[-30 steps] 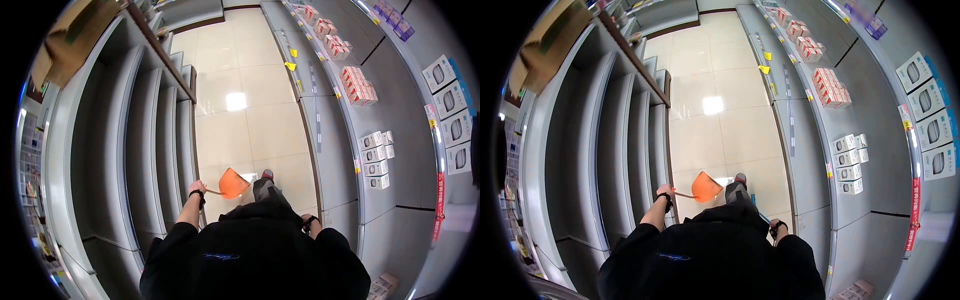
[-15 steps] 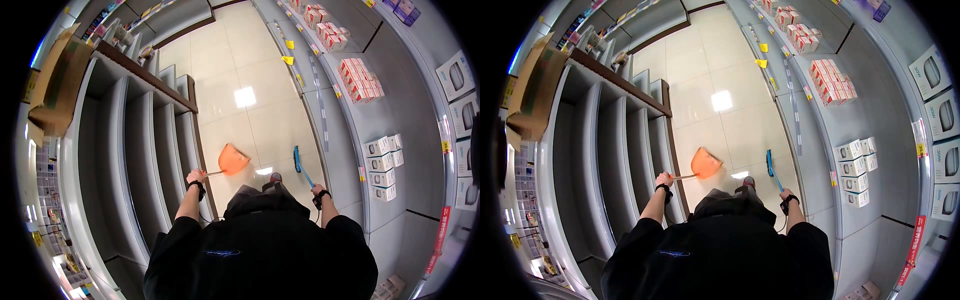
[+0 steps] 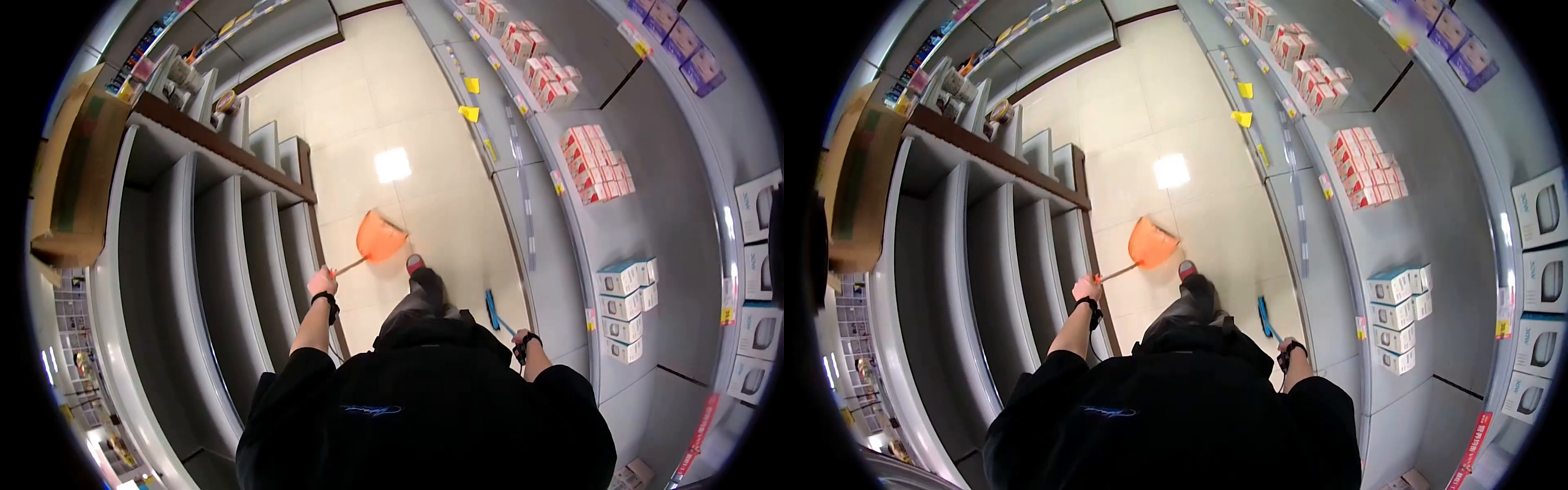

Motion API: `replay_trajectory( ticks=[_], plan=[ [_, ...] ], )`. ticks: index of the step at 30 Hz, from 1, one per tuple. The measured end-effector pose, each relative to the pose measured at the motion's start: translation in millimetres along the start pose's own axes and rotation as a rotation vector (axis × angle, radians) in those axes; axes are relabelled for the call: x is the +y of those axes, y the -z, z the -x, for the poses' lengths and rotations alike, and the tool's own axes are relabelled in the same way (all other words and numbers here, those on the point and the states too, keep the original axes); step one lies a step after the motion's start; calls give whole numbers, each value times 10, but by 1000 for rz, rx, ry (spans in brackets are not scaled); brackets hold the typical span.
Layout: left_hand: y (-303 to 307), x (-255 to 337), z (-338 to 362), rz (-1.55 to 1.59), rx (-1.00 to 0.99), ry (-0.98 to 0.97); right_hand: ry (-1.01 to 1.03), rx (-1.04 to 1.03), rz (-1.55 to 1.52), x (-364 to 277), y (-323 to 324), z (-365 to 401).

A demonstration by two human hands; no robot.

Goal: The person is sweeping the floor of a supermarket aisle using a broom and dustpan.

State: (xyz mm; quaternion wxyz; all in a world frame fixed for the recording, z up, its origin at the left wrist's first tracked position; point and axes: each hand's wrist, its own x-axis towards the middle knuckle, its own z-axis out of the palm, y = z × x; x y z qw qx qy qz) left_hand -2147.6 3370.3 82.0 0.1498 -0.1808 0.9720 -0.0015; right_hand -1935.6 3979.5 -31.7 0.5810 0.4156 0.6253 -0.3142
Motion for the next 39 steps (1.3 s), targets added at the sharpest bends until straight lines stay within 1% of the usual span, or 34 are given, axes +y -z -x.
replay_trajectory(
  ticks=[2, 3, 4, 5, 6, 8, 9, 10, 11, 12, 14, 15, 16, 18, 19, 20, 21, 22, 23, 24, 26, 27, 28, 30, 31, 32, 34, 36, 37, 39],
  plan=[
    [-31, 52, -269, 4, 2, -36, -128, -22, 0, -138, 35, 59],
    [57, 141, -412, 1, -73, 14, -192, -46, -9, -221, 76, 86],
    [-23, 150, -584, 4, -71, 12, -261, -73, -13, -262, 96, 21],
    [-16, 182, -733, 12, -98, 4, -226, -40, 20, -289, 110, -64],
    [-3, 212, -889, 19, -129, -3, -204, -8, -52, -366, 146, 32],
    [47, 304, -1110, -42, -126, -38, -213, -87, -452, -424, 293, -24],
    [-7, 336, -1259, -42, -143, -29, -95, 33, -366, -485, 298, 8],
    [81, 388, -1330, -37, -126, -61, 13, 143, -269, -604, 239, 48],
    [147, 429, -1439, 41, -220, -43, 25, 156, -222, -826, 240, 226],
    [156, 479, -1510, 46, -188, -65, 43, 162, -173, -1059, 281, 391],
    [150, 552, -1651, 42, -137, -88, 202, 218, -90, -1277, 353, 359],
    [247, 609, -1694, 44, -161, -91, 282, 295, 33, -1408, 396, 264],
    [218, 619, -1790, 33, -161, -103, 366, 370, 157, -1575, 443, 260],
    [245, 692, -1910, 51, -178, -81, 390, 325, 101, -1918, 574, 358],
    [262, 719, -1965, 48, -168, -88, 431, 402, 111, -2064, 608, 305],
    [269, 746, -2017, 44, -156, -91, 441, 377, 124, -2209, 706, 243],
    [327, 812, -2067, 44, -181, -67, 434, 367, 151, -2409, 802, 282],
    [298, 845, -2116, 41, -162, -58, 430, 356, 181, -2622, 892, 352],
    [235, 875, -2194, 28, -172, -51, 367, 388, 198, -2852, 956, 475],
    [222, 914, -2263, 14, -182, -45, 447, 422, 254, -3043, 1042, 462],
    [217, 1000, -2376, 1, -178, -36, 434, 400, 289, -3405, 1267, 453],
    [267, 1064, -2432, 4, -195, -28, 375, 332, 251, -3587, 1403, 416],
    [325, 1139, -2515, 8, -207, -20, 381, 352, 250, -3785, 1503, 509],
    [325, 1242, -2648, -9, -208, -15, 490, 318, 298, -3963, 1796, 63],
    [328, 1297, -2740, -21, -212, -15, 484, 332, 325, -4054, 1943, -248],
    [339, 1356, -2841, -20, -205, -17, 477, 395, 401, -4162, 2065, -388],
    [333, 1479, -3027, -28, -207, -25, 495, 424, 455, -4599, 2282, -144],
    [367, 1596, -3198, -29, -213, -39, 481, 433, 481, -4863, 2541, -396],
    [399, 1659, -3295, -64, -245, -36, 464, 441, 505, -5015, 2669, -509],
    [536, 1794, -3382, -94, -313, -5, 410, 437, 528, -5390, 2865, -437]
  ],
)
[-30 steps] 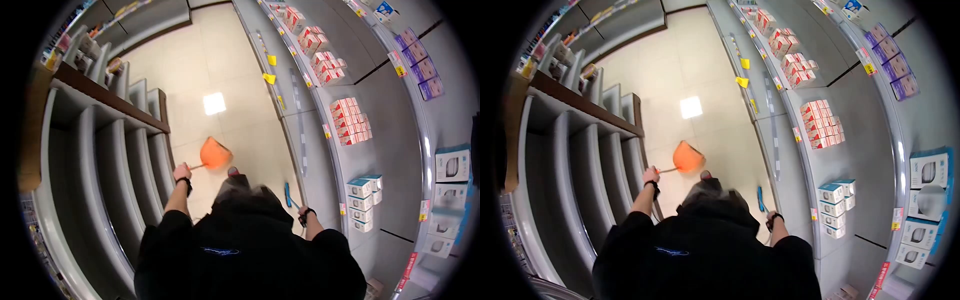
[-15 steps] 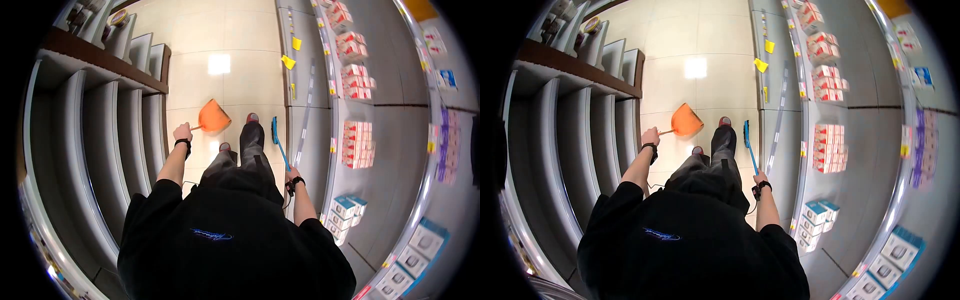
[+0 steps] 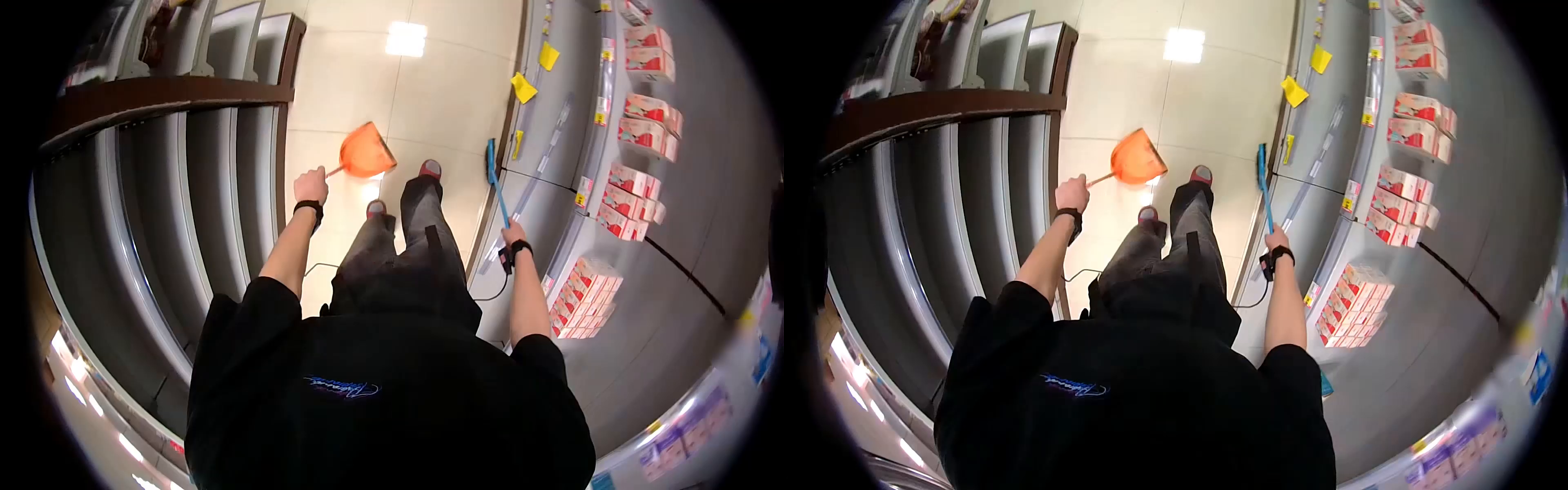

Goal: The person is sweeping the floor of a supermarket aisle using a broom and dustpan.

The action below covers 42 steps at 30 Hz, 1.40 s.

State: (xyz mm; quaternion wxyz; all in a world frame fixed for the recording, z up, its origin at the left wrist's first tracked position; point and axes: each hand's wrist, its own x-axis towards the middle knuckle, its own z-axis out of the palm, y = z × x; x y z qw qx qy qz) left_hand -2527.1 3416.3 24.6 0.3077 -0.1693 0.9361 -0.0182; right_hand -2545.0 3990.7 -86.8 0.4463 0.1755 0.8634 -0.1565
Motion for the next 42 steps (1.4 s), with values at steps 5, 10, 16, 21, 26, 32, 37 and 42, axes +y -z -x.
replay_trajectory(
  ticks=[5, 10, 16, 21, 26, 32, 37, 42],
  plan=[
    [170, 98, -125, 5, -64, 75, -31, -84, 28, -323, 317, -808],
    [280, 151, -242, -31, -85, 70, 51, -91, 78, -1168, 514, -829],
    [324, 264, -354, -6, -126, 83, 192, -89, 206, -1845, -15, -746],
    [160, 187, -415, 14, -71, 91, 235, -244, 265, -2636, -310, -35],
    [124, 135, -370, 11, -86, 91, 507, -445, 171, -2821, -805, -190],
    [73, 84, -251, 6, -96, 106, 692, -427, 159, -2637, -287, -106],
    [-26, 39, -173, 23, -58, 91, 474, -310, 159, -2347, 346, -154],
    [-28, 27, -97, 16, -45, 83, 428, -89, 299, -2007, 512, -551]
  ],
)
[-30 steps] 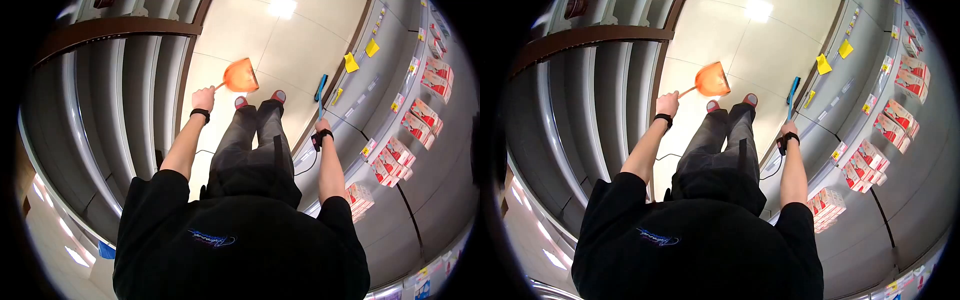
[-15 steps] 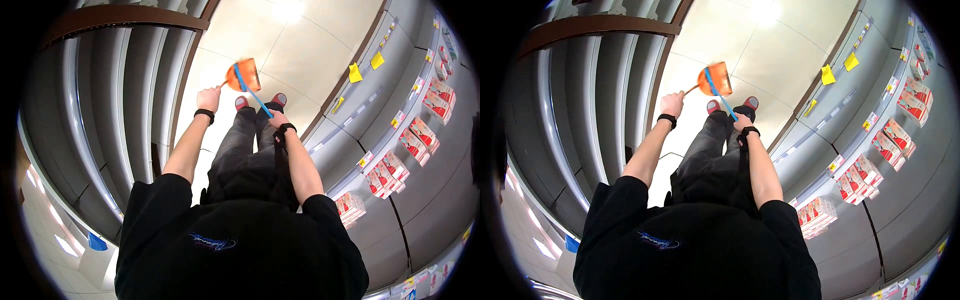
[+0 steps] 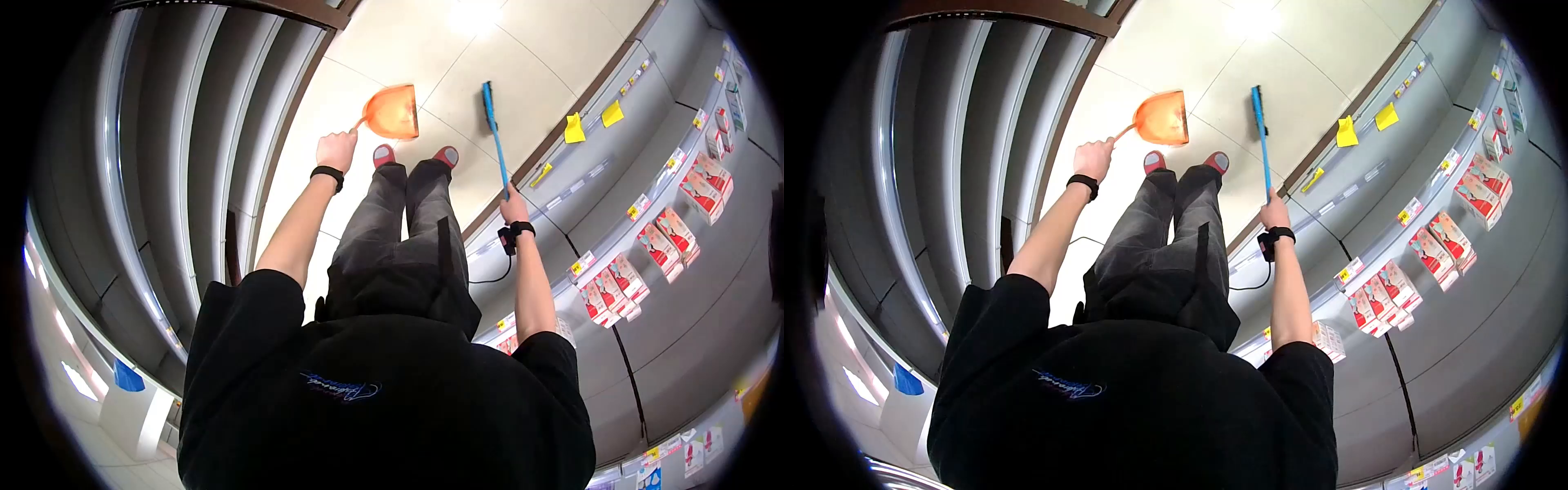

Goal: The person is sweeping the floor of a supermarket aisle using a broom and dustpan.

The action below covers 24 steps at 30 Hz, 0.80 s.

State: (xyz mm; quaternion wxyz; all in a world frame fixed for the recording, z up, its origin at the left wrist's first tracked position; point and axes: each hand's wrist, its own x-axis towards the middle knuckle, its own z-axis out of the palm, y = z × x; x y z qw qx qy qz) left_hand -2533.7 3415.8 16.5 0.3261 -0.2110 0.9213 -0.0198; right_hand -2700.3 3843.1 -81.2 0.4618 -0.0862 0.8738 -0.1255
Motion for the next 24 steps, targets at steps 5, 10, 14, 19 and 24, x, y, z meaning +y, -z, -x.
replay_trajectory(
  ticks=[5, 10, 14, 19, 24],
  plan=[
    [102, -42, 136, 13, -63, 19, -185, -41, -171, 0, -74, -138],
    [-212, -233, 228, -2, 38, -61, -156, -36, -166, -66, -362, -65],
    [-121, -460, 285, -12, 14, -94, -126, 12, -100, 199, -733, -135],
    [-136, -689, 301, -78, 89, -284, -254, -29, -195, -207, -743, 368],
    [-314, -647, 413, -159, 124, -382, -341, 4, -318, -386, -1355, 678]
  ],
)
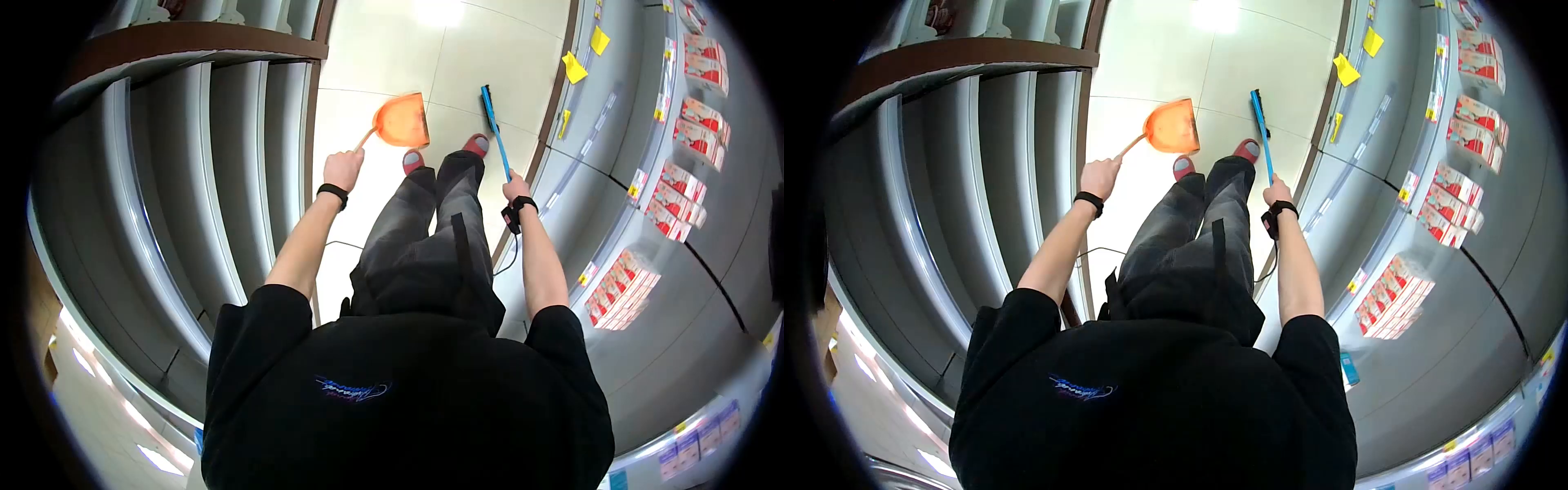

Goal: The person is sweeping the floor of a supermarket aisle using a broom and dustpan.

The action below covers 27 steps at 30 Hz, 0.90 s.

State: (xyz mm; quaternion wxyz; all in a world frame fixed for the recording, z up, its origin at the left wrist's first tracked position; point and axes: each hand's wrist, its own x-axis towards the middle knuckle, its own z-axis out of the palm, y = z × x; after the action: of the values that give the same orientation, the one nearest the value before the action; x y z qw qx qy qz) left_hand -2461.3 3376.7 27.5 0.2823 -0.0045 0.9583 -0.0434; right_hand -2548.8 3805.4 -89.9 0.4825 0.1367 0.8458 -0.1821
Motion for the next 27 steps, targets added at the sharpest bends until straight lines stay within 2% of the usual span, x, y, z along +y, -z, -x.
replay_trajectory(
  ticks=[2, 5, 7, 9, 11, 13, 17, 19, 21, 22, 24, 25, 26, 27],
  plan=[
    [-22, 127, 22, -21, 8, -8, -43, -7, -87, -73, -226, 131],
    [46, 263, -21, 15, 40, -2, 107, 82, 33, -73, -864, 77],
    [49, 295, -78, 49, 57, -4, 170, 70, 89, -253, -1177, 155],
    [38, 300, -99, 42, 44, 9, 191, -76, -36, -446, -1245, 259],
    [35, 331, -111, 37, 38, 24, 219, -234, -170, -644, -988, 472],
    [7, 286, -77, 51, 75, -3, 308, -322, -120, -754, -743, 656],
    [12, 197, 16, 80, 73, 43, 522, -160, 8, -669, -794, 757],
    [-77, 136, 39, 79, 65, 35, 611, -46, 19, -410, -874, 600],
    [-120, 95, 65, 90, 78, 60, 467, -102, 36, -480, -379, 1003],
    [-113, 68, 82, 100, 84, 65, 461, -100, 39, -452, -188, 1136],
    [-105, 35, 129, 115, 65, 91, 465, -16, 79, 40, -141, 877],
    [-108, 21, 150, 109, 64, 106, 331, -30, 113, -6, 94, 1112],
    [-113, 13, 164, 111, 64, 112, 290, -59, 103, 74, 250, 1188],
    [-126, 7, 172, 111, 62, 118, 360, 2, 105, 356, 251, 1018]
  ],
)
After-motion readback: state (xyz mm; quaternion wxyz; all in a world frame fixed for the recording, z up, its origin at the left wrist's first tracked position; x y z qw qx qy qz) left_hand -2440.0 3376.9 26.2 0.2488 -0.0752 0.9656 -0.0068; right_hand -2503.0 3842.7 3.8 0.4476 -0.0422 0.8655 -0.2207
